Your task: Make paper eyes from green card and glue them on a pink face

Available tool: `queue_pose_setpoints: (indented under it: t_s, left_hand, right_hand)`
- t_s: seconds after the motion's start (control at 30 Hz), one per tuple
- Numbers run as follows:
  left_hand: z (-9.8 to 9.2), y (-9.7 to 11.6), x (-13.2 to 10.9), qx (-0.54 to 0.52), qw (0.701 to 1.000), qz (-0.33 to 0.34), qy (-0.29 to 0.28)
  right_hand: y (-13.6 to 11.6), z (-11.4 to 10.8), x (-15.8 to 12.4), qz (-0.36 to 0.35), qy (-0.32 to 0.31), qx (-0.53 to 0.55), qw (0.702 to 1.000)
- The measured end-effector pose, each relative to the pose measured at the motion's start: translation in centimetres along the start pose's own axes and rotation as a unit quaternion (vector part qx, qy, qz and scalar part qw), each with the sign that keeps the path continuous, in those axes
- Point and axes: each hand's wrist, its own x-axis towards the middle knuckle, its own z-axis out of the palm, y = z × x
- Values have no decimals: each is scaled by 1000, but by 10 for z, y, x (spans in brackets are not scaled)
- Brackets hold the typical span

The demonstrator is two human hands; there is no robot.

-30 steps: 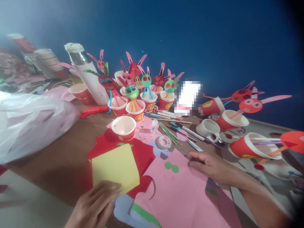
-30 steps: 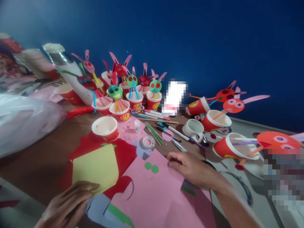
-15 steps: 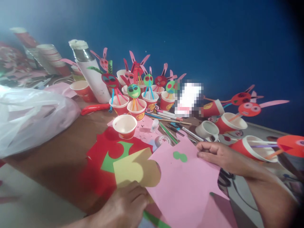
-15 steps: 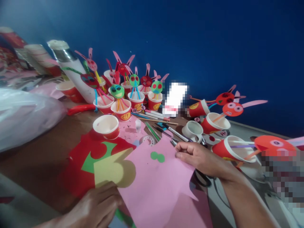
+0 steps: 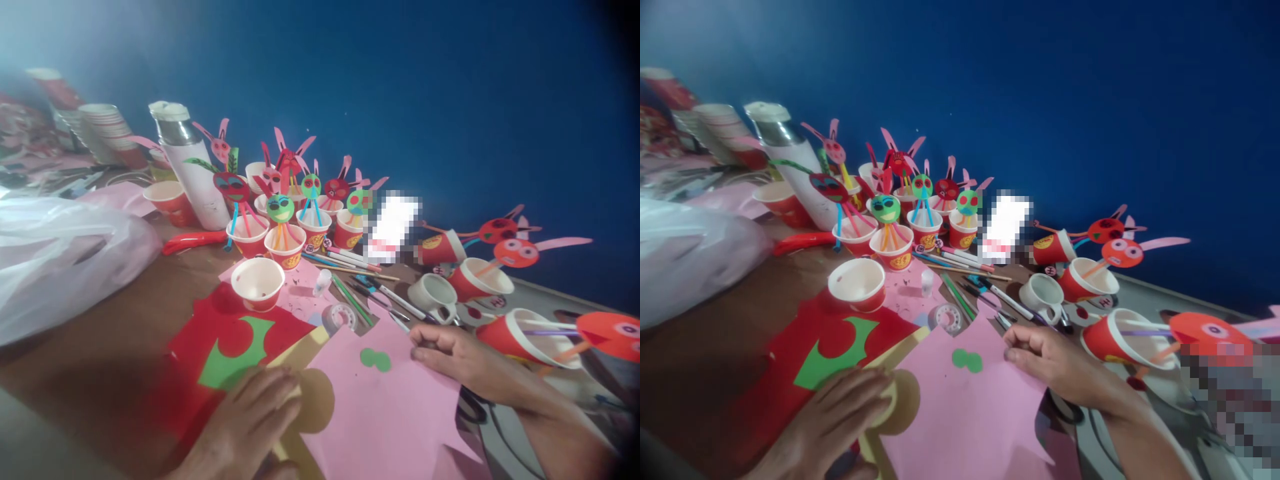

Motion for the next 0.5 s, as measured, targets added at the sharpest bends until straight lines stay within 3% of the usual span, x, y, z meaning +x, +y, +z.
queue_pose_setpoints:
  t_s: [0.13,0.2,0.4,0.5]
  left_hand:
    - [-22,1,5,57,976,-33,-205]
    - [-24,4,11,46,959,-30,-277]
    - [-16,13,36,0,939,-106,-326]
    - [-16,19,40,-9,952,-109,-286]
  right_hand:
    - [-4,2,-4,19,-29,-2,999]
    - [-5,3,-9,30,-38,-3,999]
    - [-8,9,-17,33,-56,-15,998]
    - [-9,13,-16,25,-68,2,997]
